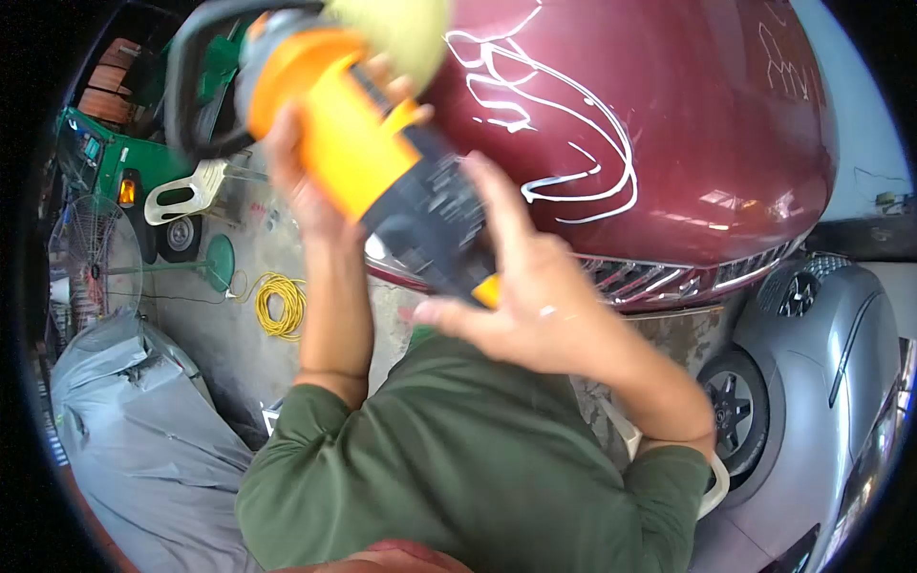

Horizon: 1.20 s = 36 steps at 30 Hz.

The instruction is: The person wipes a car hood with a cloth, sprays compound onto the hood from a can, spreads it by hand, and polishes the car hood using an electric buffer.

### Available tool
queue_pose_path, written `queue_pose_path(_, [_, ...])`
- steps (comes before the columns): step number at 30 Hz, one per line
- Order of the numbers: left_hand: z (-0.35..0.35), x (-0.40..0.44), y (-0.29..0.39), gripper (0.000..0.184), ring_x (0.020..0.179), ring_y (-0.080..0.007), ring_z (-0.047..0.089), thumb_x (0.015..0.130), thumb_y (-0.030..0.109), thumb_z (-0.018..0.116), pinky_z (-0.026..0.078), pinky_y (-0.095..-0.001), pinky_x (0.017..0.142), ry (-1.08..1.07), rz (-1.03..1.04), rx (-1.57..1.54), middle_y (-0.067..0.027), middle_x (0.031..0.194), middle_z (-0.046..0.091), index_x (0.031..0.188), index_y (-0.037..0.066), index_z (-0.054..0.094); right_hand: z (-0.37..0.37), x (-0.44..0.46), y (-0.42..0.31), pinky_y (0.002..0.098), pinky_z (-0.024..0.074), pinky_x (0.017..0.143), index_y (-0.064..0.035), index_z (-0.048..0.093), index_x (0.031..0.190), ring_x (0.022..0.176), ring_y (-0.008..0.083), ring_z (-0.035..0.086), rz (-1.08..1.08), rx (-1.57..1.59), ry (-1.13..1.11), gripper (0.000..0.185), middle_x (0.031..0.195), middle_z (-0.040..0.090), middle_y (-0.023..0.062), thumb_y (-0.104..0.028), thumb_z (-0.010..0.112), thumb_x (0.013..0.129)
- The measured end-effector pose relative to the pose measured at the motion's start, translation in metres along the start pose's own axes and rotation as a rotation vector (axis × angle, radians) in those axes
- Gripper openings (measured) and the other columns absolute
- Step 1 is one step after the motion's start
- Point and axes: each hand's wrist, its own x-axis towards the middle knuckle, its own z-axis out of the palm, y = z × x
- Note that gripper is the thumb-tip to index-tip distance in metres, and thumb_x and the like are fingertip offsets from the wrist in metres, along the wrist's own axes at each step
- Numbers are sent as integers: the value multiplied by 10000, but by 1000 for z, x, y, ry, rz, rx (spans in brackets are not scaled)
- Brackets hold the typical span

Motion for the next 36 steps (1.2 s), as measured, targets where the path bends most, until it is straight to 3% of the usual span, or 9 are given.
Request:
queue_pose_path(1, [-13, -23, 10, 815, 1223, -400, 651, 960, 566, 642, 565, -598, 1019, -52, 5, -95, -221, 1360, 616, 1507, -6, 452, 12, -8, 23, 436, 483, 1104, 33, 184, 1650, 1320, 346, 614, 0, 36, -119, 1182, 1464, 569, 281, -329, 927, 806])
queue_pose_path(3, [-28, -72, 33, 924, 1298, -447, 600, 954, 620, 641, 534, -631, 1059, -39, 79, -95, -248, 1479, 517, 1588, 8, 361, 32, -26, 65, 427, 569, 968, 4, 416, 1575, 1205, 333, 673, -48, 39, -261, 936, 1351, 647, 247, -360, 892, 856])
queue_pose_path(4, [-28, -92, 43, 938, 1286, -453, 592, 948, 619, 648, 529, -624, 1065, -120, 101, -90, -252, 1512, 476, 1603, 22, 340, 43, -33, 87, 416, 576, 928, -12, 549, 1488, 1147, 319, 673, -239, 10, -166, 761, 1292, 678, 207, -330, 869, 874])
queue_pose_path(5, [-39, -115, 53, 958, 1265, -440, 590, 933, 618, 666, 531, -616, 1054, 46, 226, 42, -248, 1510, 467, 1609, 29, 327, 45, -40, 102, 422, 557, 958, -8, 577, 1447, 1163, 332, 662, -256, -62, -85, 724, 1281, 684, 206, -334, 864, 869])
queue_pose_path(9, [-54, -192, 88, 995, 1280, -391, 558, 901, 615, 709, 492, -578, 1080, 158, 485, 366, -236, 1503, 472, 1606, 22, 334, 29, -67, 155, 457, 515, 1037, -9, 669, 1305, 1205, 365, 638, -252, -237, 220, 562, 1282, 700, 180, -273, 858, 846])
queue_pose_path(17, [-84, -299, 128, 915, 1290, -365, 555, 934, 567, 681, 488, -515, 1102, 431, 529, 635, -202, 1493, 482, 1578, 9, 349, -18, -48, 179, 541, 345, 1191, -17, 613, 1154, 1458, 472, 431, -434, -639, 639, 391, 1546, 535, 242, -274, 791, 919])
queue_pose_path(22, [-106, -319, 125, 699, 1253, -327, 615, 995, 451, 609, 529, -488, 1049, 747, 480, 848, -170, 1416, 590, 1512, 6, 454, -21, -20, 199, 694, 56, 1236, -47, 469, 1147, 1585, 550, 117, -354, -741, 679, 469, 1716, 244, 275, -393, 731, 970])
queue_pose_path(32, [-141, -290, 137, 620, 1208, -305, 647, 1017, 425, 586, 559, -473, 1003, 788, 356, 761, -158, 1345, 642, 1469, 8, 507, 1, 12, 211, 786, 51, 1186, -32, 479, 1171, 1590, 552, 59, -320, -851, 659, 524, 1760, 177, 177, -462, 704, 976])
queue_pose_path(36, [-149, -264, 145, 619, 1185, -309, 649, 1006, 426, 602, 556, -465, 999, 741, 320, 801, -149, 1328, 639, 1468, 24, 515, 28, 16, 219, 750, 33, 1208, -71, 440, 1149, 1600, 537, 69, -320, -871, 608, 457, 1750, 213, 201, -437, 674, 1003])
